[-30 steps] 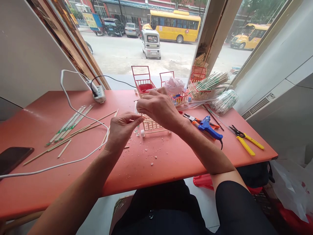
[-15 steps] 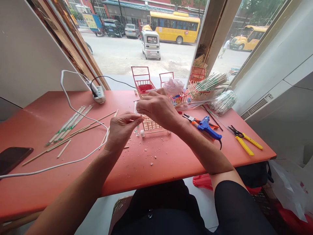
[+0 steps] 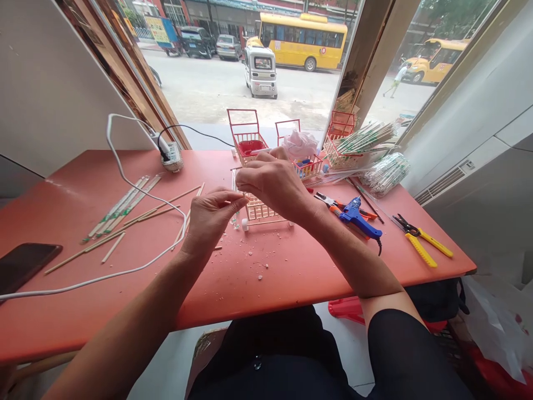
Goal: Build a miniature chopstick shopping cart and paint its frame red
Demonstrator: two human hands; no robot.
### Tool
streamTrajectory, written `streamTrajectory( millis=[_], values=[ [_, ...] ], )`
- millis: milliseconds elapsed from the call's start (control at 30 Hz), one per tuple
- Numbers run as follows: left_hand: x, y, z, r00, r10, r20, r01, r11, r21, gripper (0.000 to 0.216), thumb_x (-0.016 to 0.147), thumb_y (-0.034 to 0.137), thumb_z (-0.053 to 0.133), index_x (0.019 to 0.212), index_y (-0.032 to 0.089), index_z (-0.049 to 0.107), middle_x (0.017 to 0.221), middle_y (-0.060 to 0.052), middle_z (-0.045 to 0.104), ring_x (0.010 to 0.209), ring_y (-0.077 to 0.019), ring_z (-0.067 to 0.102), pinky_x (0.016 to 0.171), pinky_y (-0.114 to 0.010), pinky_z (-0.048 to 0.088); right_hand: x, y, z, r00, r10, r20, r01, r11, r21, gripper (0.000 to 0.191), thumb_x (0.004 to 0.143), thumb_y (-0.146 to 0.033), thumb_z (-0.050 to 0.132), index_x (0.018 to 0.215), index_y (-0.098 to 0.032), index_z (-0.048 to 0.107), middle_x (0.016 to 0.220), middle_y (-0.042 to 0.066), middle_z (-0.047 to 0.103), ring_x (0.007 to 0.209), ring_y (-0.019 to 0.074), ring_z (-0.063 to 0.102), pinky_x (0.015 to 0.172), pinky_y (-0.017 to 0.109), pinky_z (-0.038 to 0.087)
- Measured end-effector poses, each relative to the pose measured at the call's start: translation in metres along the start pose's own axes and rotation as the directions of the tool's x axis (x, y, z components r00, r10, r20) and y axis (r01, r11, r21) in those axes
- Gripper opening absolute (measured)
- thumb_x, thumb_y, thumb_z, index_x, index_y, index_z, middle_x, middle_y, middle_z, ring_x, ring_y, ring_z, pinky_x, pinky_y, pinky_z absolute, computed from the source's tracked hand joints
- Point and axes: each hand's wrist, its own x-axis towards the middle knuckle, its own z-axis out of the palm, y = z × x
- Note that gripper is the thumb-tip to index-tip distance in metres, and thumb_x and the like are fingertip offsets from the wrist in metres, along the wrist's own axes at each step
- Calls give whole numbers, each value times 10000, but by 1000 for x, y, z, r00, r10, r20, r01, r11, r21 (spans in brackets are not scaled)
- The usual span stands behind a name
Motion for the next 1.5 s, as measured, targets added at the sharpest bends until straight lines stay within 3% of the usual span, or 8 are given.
streamTrajectory(
  millis=[600,1500],
  values=[
    [0,0,-1,1000,7,-1,-7,1000,-18,77,765,325,858,779,252,875,804,-15,771,704,-156,637,679,-309,471,0,-4,-4,999,12,35,-12,1000,-22,356,1132,-332,527,900,-199,761,904,27,766,945,211,585,995,402,324],
    [-1,-1,0,1000,9,-10,-10,1000,-20,63,774,317,857,784,257,875,821,-17,765,735,-163,643,702,-319,468,2,-1,-1,999,-5,37,4,1000,12,349,1125,-328,528,909,-205,774,911,39,746,960,216,583,1023,428,355]
  ],
)
